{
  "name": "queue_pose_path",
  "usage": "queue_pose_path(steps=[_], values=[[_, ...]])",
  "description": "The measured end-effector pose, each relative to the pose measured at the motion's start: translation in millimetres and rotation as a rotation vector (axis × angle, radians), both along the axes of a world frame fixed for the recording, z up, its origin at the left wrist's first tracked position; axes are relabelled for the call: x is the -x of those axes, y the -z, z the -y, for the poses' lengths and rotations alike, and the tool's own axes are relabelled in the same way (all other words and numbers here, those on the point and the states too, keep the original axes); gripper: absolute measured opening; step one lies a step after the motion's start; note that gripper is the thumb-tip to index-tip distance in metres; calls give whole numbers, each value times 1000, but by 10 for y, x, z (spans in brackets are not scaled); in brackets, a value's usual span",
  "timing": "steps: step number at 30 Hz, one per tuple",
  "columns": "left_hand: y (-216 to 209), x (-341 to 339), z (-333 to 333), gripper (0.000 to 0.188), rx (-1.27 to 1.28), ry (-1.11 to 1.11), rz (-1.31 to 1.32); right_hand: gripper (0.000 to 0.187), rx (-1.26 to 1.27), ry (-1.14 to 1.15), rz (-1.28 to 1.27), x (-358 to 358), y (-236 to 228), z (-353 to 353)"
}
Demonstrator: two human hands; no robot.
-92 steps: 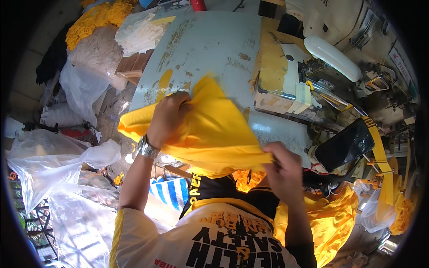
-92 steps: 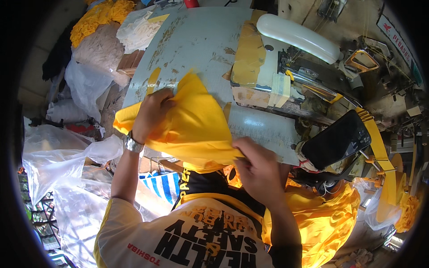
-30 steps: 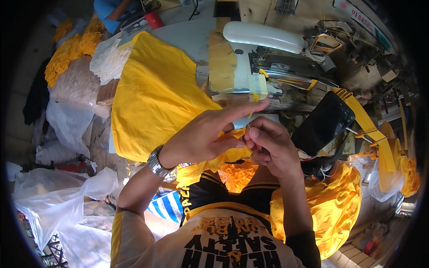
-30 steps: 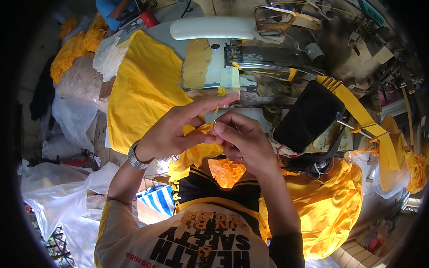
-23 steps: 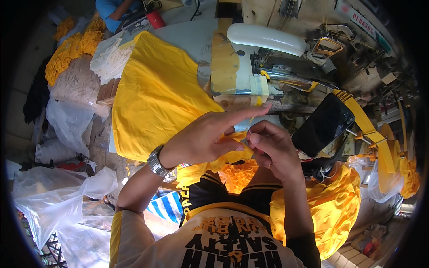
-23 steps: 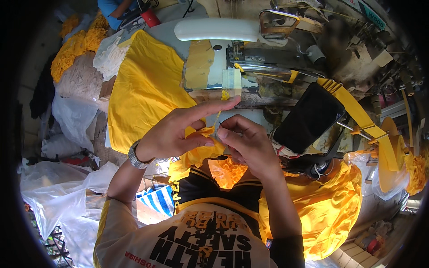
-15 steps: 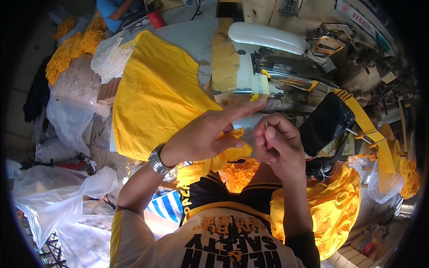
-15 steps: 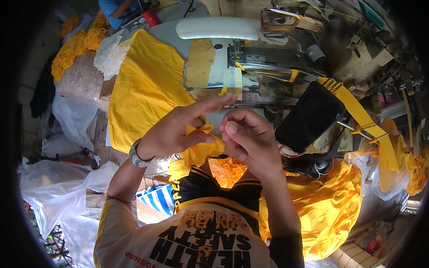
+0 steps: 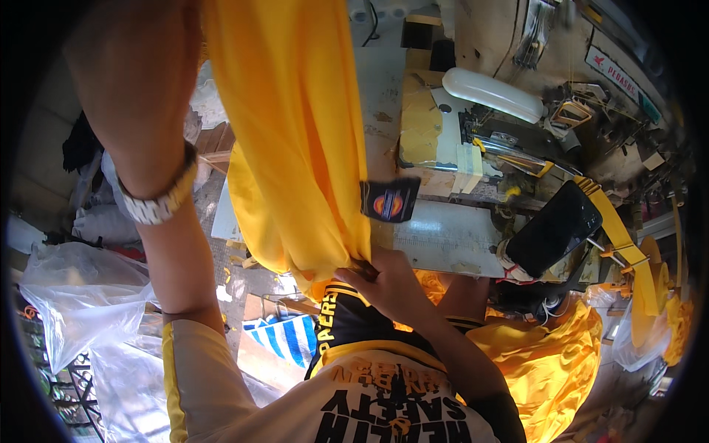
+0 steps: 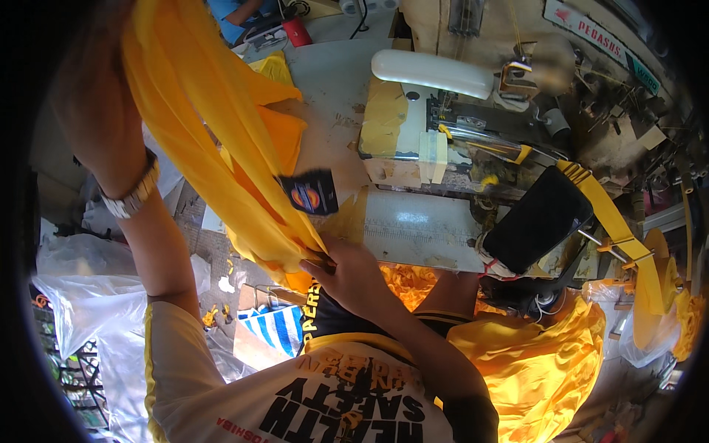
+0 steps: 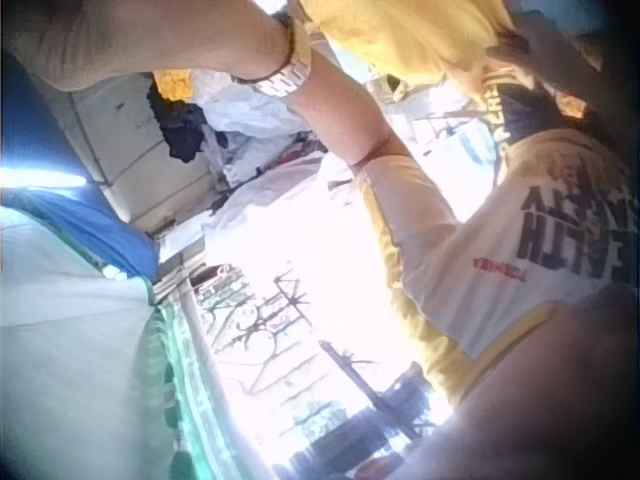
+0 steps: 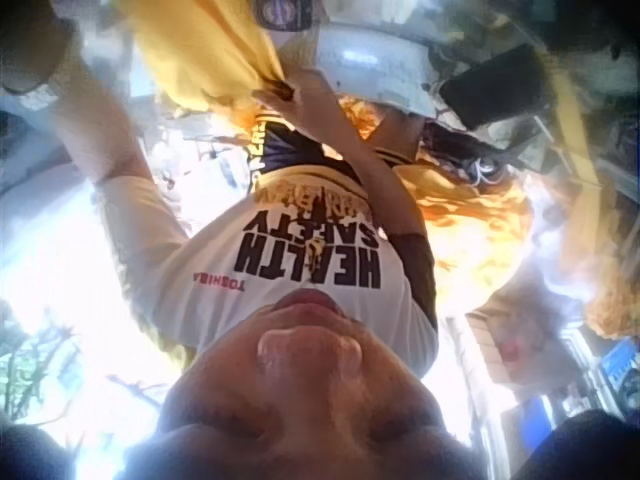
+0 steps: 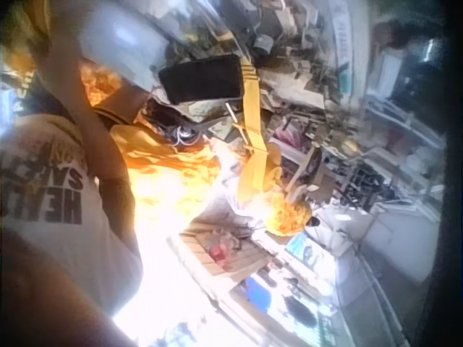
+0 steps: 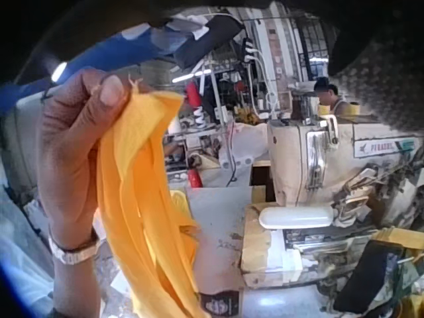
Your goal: The person prepares yellow t-shirts for sewing by trimming excess fabric and thread with a small blade, then positions the garment under an industrial sewing machine foot.
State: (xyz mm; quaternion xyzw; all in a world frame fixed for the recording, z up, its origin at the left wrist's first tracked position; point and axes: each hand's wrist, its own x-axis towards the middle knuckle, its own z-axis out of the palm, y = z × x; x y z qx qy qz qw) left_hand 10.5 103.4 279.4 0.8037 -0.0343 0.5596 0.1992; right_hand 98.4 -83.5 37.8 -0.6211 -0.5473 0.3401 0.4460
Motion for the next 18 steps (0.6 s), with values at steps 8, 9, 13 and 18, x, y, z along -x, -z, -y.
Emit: queue_pose_path(steps=[8, 9, 13, 18], values=[[375, 575, -412, 21, 113, -240, -137, 21, -526, 858, 482, -1162, -1331, 1193], [676, 521, -162, 18, 313, -132, -176, 21, -557, 902, 592, -1238, -1384, 1344], [843, 1023, -410, 11, 670, -45, -1164, 23, -30, -191, 398, -1198, -1734, 882], [-1174, 528, -1175, 15, 266, -131, -285, 21, -1253, 407, 243, -587, -2408, -1095]])
